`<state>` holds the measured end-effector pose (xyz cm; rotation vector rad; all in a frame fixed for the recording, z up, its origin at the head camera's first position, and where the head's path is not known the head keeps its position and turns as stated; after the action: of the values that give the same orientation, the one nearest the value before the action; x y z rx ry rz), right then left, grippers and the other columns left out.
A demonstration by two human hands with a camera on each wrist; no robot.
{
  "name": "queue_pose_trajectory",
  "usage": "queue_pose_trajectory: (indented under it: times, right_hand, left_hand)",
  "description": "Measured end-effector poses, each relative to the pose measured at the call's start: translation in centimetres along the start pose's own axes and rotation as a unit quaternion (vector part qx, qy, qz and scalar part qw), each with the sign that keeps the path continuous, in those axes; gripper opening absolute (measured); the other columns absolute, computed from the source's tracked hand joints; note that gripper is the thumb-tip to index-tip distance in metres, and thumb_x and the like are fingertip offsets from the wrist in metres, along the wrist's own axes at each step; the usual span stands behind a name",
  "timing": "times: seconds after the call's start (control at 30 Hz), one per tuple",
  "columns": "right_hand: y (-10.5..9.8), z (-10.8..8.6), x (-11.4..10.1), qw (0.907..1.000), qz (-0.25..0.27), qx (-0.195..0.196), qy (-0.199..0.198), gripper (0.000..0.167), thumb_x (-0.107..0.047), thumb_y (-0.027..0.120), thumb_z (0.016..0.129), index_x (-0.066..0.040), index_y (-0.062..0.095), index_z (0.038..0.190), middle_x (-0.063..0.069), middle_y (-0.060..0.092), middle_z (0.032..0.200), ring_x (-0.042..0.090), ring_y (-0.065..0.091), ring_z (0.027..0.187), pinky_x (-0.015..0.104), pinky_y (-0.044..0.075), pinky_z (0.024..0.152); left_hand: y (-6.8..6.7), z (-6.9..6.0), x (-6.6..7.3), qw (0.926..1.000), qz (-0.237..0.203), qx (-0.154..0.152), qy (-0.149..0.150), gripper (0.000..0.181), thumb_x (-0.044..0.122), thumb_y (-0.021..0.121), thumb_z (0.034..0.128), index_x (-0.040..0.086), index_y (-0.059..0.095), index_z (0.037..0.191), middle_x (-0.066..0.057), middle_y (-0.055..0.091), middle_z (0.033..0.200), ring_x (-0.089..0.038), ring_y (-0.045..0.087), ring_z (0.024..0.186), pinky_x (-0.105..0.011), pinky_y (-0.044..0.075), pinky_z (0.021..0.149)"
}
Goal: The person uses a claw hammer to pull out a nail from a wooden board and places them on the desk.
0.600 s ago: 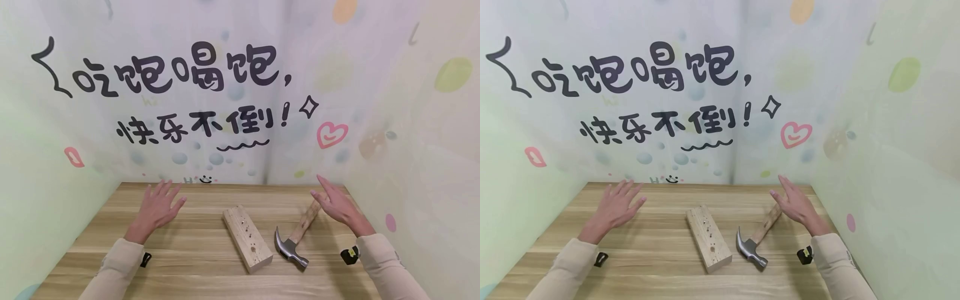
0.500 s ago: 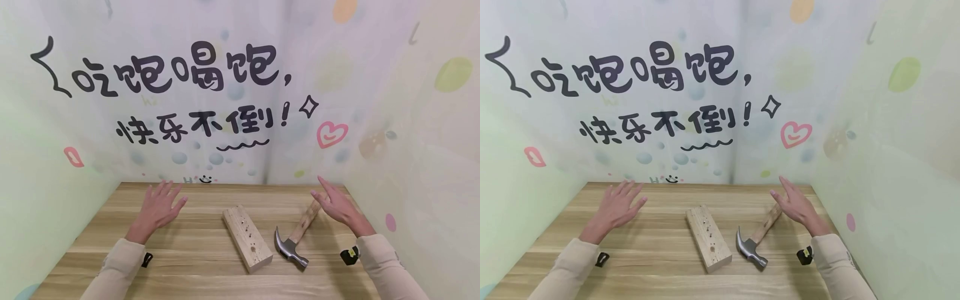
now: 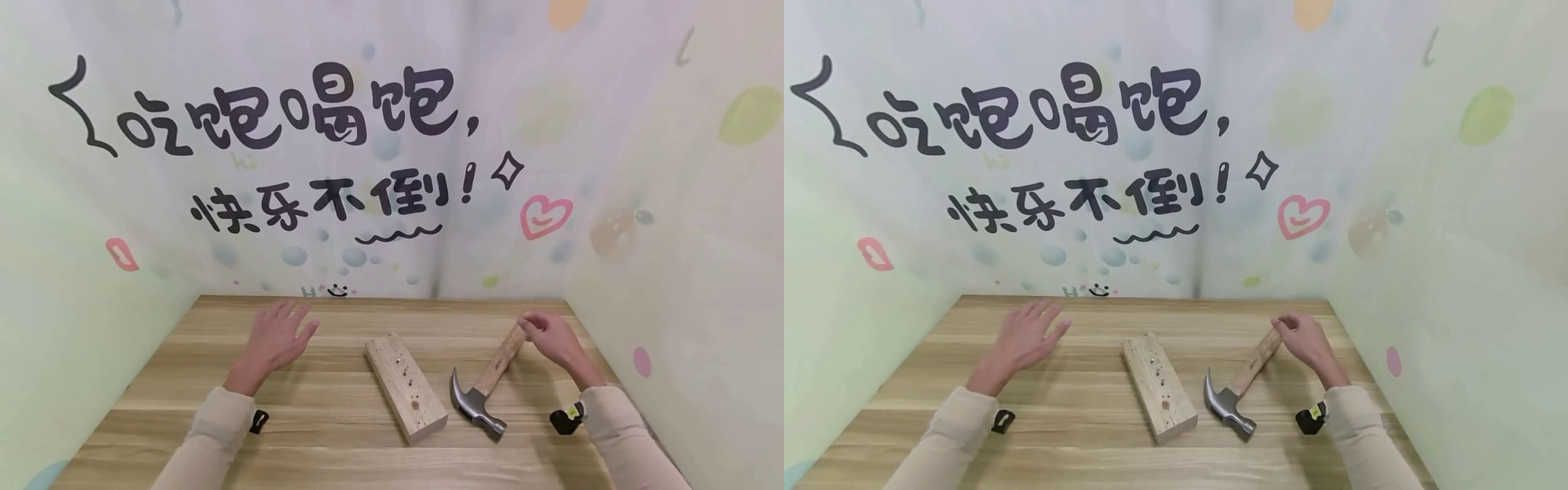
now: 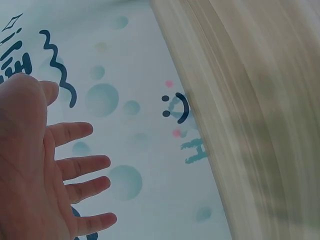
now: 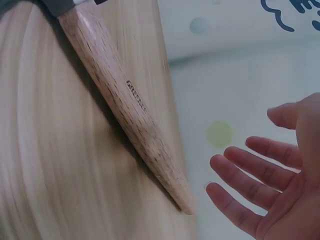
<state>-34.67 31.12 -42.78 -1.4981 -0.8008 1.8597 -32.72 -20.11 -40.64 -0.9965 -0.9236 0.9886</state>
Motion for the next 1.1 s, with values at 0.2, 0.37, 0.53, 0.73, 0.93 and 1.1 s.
queue_pose_trajectory:
  times: [0.2, 0.37, 0.53, 0.73, 0.93, 1.1]
  right_hand:
    - [0.8, -0.3, 2.0, 0.9866, 0.105, -0.021, 0.123, 0.049, -0.032, 0.048, 0.104, 0.011, 0.053, 0.128, 0.030, 0.066, 0.113, 0.024, 0.072, 0.084, 0.032, 0.058, 0.068]
    - [1.5, -0.8, 3.2, 0.9551, 0.206, -0.030, 0.211, 0.058, -0.030, 0.046, 0.104, 0.016, 0.039, 0.138, 0.032, 0.065, 0.113, 0.019, 0.072, 0.079, 0.037, 0.059, 0.074]
    - [2.5, -1.0, 3.9, 0.9314, 0.257, -0.050, 0.253, 0.065, -0.028, 0.045, 0.104, 0.020, 0.027, 0.143, 0.034, 0.063, 0.115, 0.018, 0.071, 0.077, 0.037, 0.059, 0.074]
    - [3.5, -1.0, 4.0, 0.9244, 0.258, -0.053, 0.276, 0.067, -0.028, 0.046, 0.103, 0.021, 0.024, 0.143, 0.032, 0.063, 0.112, 0.020, 0.069, 0.077, 0.036, 0.059, 0.073]
    - [4.8, -1.0, 4.3, 0.9150, 0.274, -0.050, 0.292, 0.058, -0.030, 0.049, 0.101, 0.019, 0.039, 0.130, 0.022, 0.066, 0.095, 0.021, 0.068, 0.072, 0.036, 0.059, 0.070]
    - [5.8, -0.7, 4.9, 0.9093, 0.278, -0.046, 0.306, 0.047, -0.027, 0.053, 0.096, 0.014, 0.048, 0.117, 0.014, 0.068, 0.083, 0.018, 0.068, 0.066, 0.033, 0.058, 0.063]
  left_hand:
    - [1.3, 0.7, 0.8, 0.9998, -0.010, -0.015, -0.001, 0.054, 0.042, 0.040, 0.1051, 0.006, 0.049, 0.144, -0.024, 0.050, 0.143, -0.046, 0.042, 0.133, -0.067, 0.033, 0.103]
    - [2.7, 1.2, 2.0, 0.9984, -0.027, -0.051, -0.002, 0.053, 0.042, 0.037, 0.1058, 0.007, 0.049, 0.145, -0.023, 0.051, 0.142, -0.046, 0.044, 0.131, -0.067, 0.036, 0.101]
    - [4.1, 1.6, 3.0, 0.9960, -0.042, -0.078, -0.009, 0.053, 0.043, 0.037, 0.1059, 0.008, 0.048, 0.145, -0.022, 0.051, 0.142, -0.045, 0.045, 0.132, -0.067, 0.035, 0.102]
    - [5.6, 2.4, 4.5, 0.9940, -0.056, -0.094, -0.005, 0.053, 0.043, 0.039, 0.1053, 0.009, 0.049, 0.145, -0.021, 0.051, 0.143, -0.043, 0.045, 0.132, -0.065, 0.036, 0.103]
    - [7.2, 3.2, 6.2, 0.9919, -0.072, -0.104, -0.003, 0.050, 0.041, 0.042, 0.1048, 0.010, 0.052, 0.143, -0.020, 0.053, 0.141, -0.043, 0.046, 0.131, -0.064, 0.038, 0.102]
    - [8.4, 3.7, 7.3, 0.9904, -0.090, -0.105, 0.001, 0.047, 0.037, 0.043, 0.1048, 0.009, 0.054, 0.141, -0.020, 0.054, 0.140, -0.043, 0.048, 0.130, -0.062, 0.040, 0.101]
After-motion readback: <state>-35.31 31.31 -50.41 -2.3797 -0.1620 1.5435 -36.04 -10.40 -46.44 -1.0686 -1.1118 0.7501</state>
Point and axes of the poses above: each hand's wrist, its own z-axis towards the middle knuckle, its own y-axis out of the palm, x = y × z, the point moved 5 cm from there along z, towards the middle knuckle
